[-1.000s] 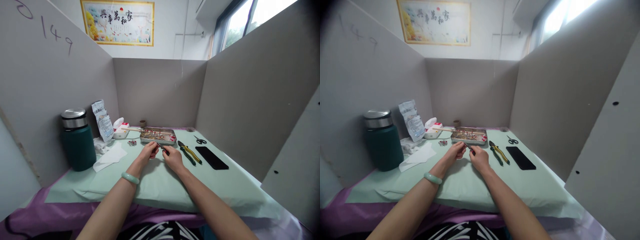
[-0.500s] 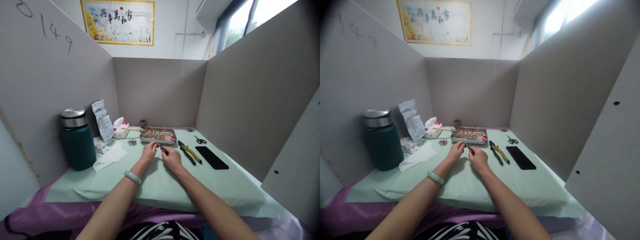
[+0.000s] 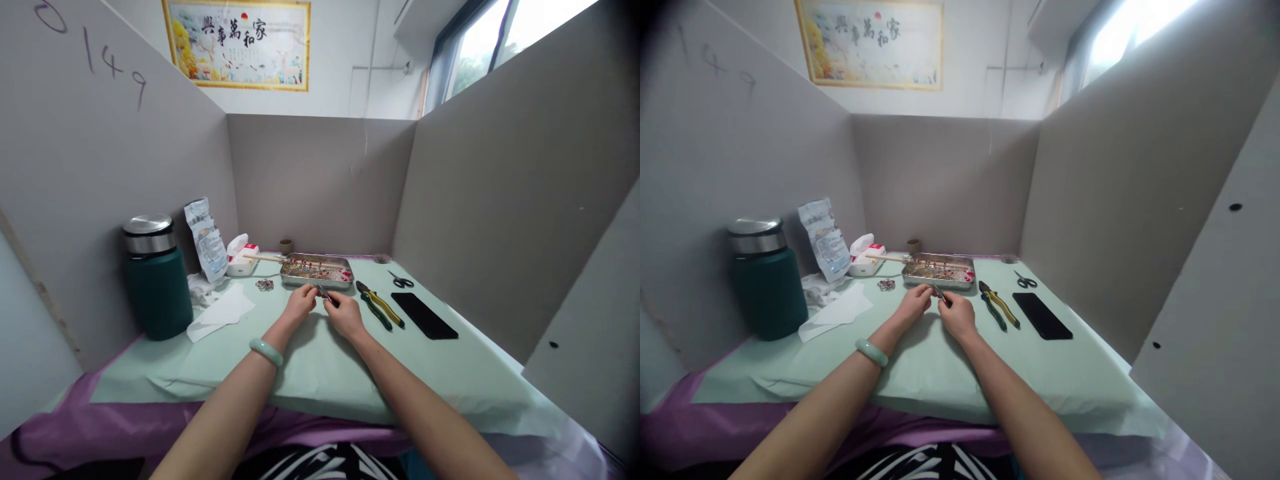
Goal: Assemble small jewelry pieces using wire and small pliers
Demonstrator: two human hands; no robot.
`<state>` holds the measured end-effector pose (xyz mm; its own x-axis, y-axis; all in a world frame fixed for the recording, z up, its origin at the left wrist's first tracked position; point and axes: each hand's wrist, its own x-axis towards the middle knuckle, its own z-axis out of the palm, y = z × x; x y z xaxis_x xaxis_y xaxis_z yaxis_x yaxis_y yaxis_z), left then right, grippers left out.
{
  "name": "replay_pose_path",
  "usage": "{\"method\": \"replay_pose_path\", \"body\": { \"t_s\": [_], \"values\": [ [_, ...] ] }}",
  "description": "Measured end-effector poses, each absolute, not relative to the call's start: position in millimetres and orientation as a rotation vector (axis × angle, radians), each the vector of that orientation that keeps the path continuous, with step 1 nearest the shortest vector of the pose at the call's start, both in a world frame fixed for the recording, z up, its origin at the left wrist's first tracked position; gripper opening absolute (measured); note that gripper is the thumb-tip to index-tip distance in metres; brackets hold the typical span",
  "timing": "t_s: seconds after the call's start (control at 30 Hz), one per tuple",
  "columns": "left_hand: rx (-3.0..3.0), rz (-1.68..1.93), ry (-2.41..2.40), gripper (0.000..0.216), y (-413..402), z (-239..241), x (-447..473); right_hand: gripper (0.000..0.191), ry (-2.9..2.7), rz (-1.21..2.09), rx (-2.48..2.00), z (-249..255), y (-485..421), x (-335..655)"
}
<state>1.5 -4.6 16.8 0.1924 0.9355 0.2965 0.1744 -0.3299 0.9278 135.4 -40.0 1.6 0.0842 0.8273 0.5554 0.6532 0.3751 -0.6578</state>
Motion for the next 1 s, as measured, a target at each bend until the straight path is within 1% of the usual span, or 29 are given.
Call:
{"method": "replay_pose_path", "body": {
  "t_s": [0.13, 0.3, 0.47, 0.77, 0.9, 1.0],
  "values": [
    [1.387, 1.056, 0.808, 0.02, -7, 19, -4, 0.029, -1.619, 0.282, -1.295, 4, -39, 139],
    [1.27, 0.977, 0.653, 0.02, -7, 22, -8, 0.03, -1.638, 0.351, -1.282, 2, -35, 144],
    [1.3, 0.972, 0.632, 0.021, -8, 23, -10, 0.031, -1.673, 0.461, -1.206, 1, -33, 147],
    [1.432, 1.021, 0.649, 0.021, -10, 24, -10, 0.03, -1.713, 0.476, -1.21, 6, -36, 151],
    [1.473, 1.044, 0.735, 0.018, -10, 24, -9, 0.029, -1.726, 0.442, -1.231, 4, -36, 151],
    [1.523, 1.092, 0.852, 0.014, -7, 23, -7, 0.028, -1.73, 0.358, -1.3, 3, -37, 150]
  ]
}}
